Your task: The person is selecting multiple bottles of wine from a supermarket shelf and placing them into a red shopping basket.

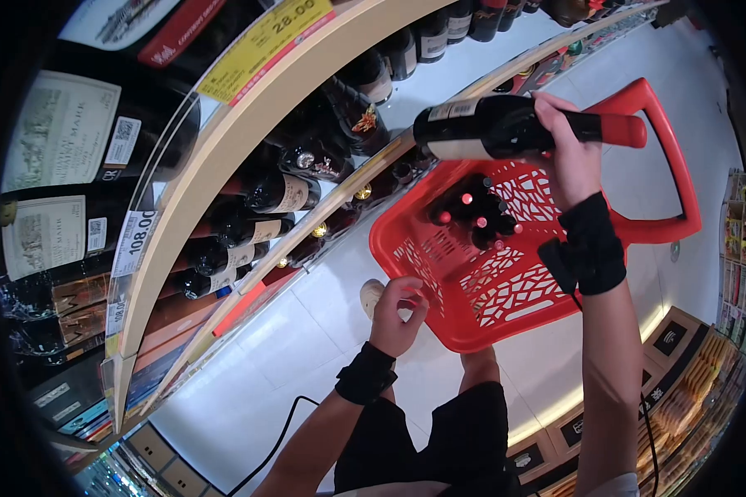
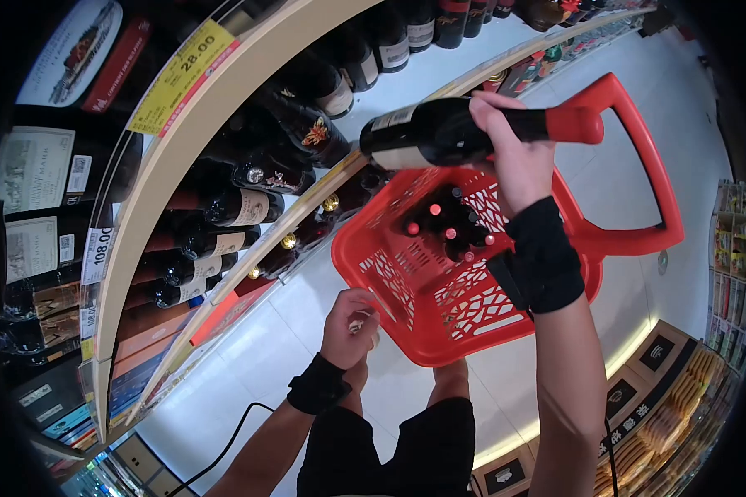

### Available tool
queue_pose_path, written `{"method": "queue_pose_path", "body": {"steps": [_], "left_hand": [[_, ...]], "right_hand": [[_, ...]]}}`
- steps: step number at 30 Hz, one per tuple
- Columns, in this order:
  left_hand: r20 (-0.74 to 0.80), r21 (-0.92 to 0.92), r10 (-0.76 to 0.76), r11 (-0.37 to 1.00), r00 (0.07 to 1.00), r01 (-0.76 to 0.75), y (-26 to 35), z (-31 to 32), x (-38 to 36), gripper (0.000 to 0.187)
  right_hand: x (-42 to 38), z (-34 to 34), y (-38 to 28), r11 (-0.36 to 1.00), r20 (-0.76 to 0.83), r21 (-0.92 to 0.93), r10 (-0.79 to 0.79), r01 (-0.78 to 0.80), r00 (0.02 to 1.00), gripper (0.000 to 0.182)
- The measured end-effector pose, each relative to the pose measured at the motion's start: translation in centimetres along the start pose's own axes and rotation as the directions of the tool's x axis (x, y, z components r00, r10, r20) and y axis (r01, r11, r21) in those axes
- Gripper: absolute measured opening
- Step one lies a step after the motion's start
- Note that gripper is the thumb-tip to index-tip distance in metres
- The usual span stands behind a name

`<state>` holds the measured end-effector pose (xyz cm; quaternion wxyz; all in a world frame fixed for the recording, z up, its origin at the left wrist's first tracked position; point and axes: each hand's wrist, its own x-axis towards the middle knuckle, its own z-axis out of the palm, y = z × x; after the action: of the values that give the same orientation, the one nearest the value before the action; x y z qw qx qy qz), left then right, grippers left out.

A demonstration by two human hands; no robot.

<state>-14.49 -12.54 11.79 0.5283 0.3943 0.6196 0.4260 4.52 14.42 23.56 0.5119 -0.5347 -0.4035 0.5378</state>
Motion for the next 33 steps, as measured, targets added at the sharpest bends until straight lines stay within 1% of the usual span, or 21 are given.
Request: {"method": "queue_pose_path", "body": {"steps": [3, 6, 7, 8, 10, 11, 12, 14, 15, 16, 18, 20, 21, 22, 24, 25, 26, 28, 29, 32, 33], "left_hand": [[-0.008, -0.102, -0.031, 0.994, 0.999, 0.03, 2.3, 0.1, 0.0, 0.042], [-0.073, -0.248, -0.103, 0.965, 0.992, 0.082, 4.5, 0.3, 0.3, 0.043], [-0.066, -0.27, -0.096, 0.96, 0.993, 0.075, 4.8, 0.1, 0.5, 0.047], [-0.063, -0.275, -0.106, 0.958, 0.992, 0.085, 5.9, 0.0, 0.3, 0.046], [-0.044, -0.293, -0.112, 0.951, 0.993, 0.094, 10.5, 0.6, -0.7, 0.045], [0.051, -0.299, -0.071, 0.951, 0.996, 0.083, 11.1, 0.2, -1.4, 0.059], [0.133, -0.416, -0.067, 0.902, 0.989, 0.117, 12.9, 0.0, -1.7, 0.063], [0.297, -0.612, -0.031, 0.761, 0.955, 0.215, 15.7, -0.5, -1.9, 0.072], [0.386, -0.578, 0.043, 0.79, 0.922, 0.205, 16.8, -0.8, -2.1, 0.08], [0.495, -0.672, 0.151, 0.691, 0.855, 0.267, 16.8, -1.0, -2.2, 0.076], [0.456, -0.488, 0.085, 0.856, 0.886, 0.169, 18.0, -0.9, -3.0, 0.072], [0.424, -0.514, 0.036, 0.832, 0.905, 0.208, 18.3, -1.2, -4.1, 0.067], [0.413, -0.523, 0.023, 0.825, 0.911, 0.216, 19.2, -1.5, -4.6, 0.065], [0.361, -0.552, 0.094, 0.824, 0.928, 0.131, 20.3, -1.3, -5.7, 0.062], [0.297, -0.504, 0.125, 0.863, 0.947, 0.045, 23.1, -1.0, -8.0, 0.06], [0.191, -0.564, 0.109, 0.825, 0.976, 0.018, 24.0, -0.4, -8.9, 0.053], [0.059, -0.396, 0.203, 0.904, 0.977, -0.164, 22.8, -0.4, -8.9, 0.06], [-0.06, -0.193, 0.356, 0.913, 0.933, -0.361, 24.6, 0.3, -10.8, 0.065], [-0.085, -0.119, 0.37, 0.918, 0.925, -0.378, 24.7, 0.2, -11.1, 0.075], [-0.144, -0.199, 0.409, 0.88, 0.901, -0.431, 25.7, 0.9, -12.3, 0.078], [-0.133, -0.132, 0.405, 0.897, 0.904, -0.421, 25.9, 0.4, -12.1, 0.081]], "right_hand": [[-3.5, -2.5, -2.1, 0.995, 0.036, 0.068, 0.069, -0.071, 0.997, 0.028], [-6.5, -4.6, -3.8, 0.993, 0.066, 0.027, 0.111, -0.113, 0.992, 0.025], [-7.4, -4.9, -4.3, 0.988, 0.064, 0.036, 0.148, -0.15, 0.987, 0.025], [-8.2, -5.8, -4.6, 0.984, 0.096, 0.043, 0.17, -0.174, 0.981, 0.023], [-11.3, -7.4, -7.3, 0.986, 0.103, 0.119, 0.101, -0.113, 0.99, 0.022], [-12.7, -8.7, -8.7, 0.985, 0.137, 0.111, 0.113, -0.129, 0.984, 0.021], [-14.1, -8.4, -9.4, 0.983, 0.185, 0.168, 0.045, -0.076, 0.982, 0.021], [-15.6, -8.6, -11.0, 0.983, 0.227, 0.129, 0.096, -0.127, 0.969, 0.023], [-16.3, -8.3, -11.7, 0.987, 0.237, 0.114, 0.081, -0.11, 0.968, 0.024], [-17.1, -8.0, -12.5, 0.991, 0.246, 0.098, 0.066, -0.093, 0.967, 0.025], [-18.1, -7.3, -14.7, 0.989, 0.243, 0.031, 0.134, -0.146, 0.961, 0.032], [-19.1, -6.7, -17.3, 0.974, 0.249, -0.008, 0.222, -0.227, 0.943, 0.037], [-19.1, -6.9, -18.0, 0.969, 0.29, -0.017, 0.241, -0.247, 0.926, 0.042], [-19.4, -6.8, -18.9, 0.963, 0.29, 0.045, 0.242, -0.266, 0.926, 0.042], [-19.6, -6.2, -20.0, 0.94, 0.296, 0.157, 0.247, -0.302, 0.923, 0.042], [-19.2, -5.7, -19.8, 0.931, 0.299, 0.227, 0.212, -0.285, 0.93, 0.029], [-18.9, -5.2, -19.6, 0.909, 0.328, 0.309, 0.175, -0.28, 0.928, 0.028], [-18.9, -4.5, -19.7, 0.849, 0.381, 0.445, 0.11, -0.286, 0.918, 0.027], [-19.1, -4.0, -20.3, 0.829, 0.381, 0.472, 0.116, -0.301, 0.917, 0.025], [-19.2, -3.0, -20.3, 0.828, 0.379, 0.505, 0.041, -0.244, 0.924, 0.021], [-19.4, -2.0, -21.5, 0.834, 0.341, 0.507, 0.039, -0.219, 0.939, 0.027]]}}
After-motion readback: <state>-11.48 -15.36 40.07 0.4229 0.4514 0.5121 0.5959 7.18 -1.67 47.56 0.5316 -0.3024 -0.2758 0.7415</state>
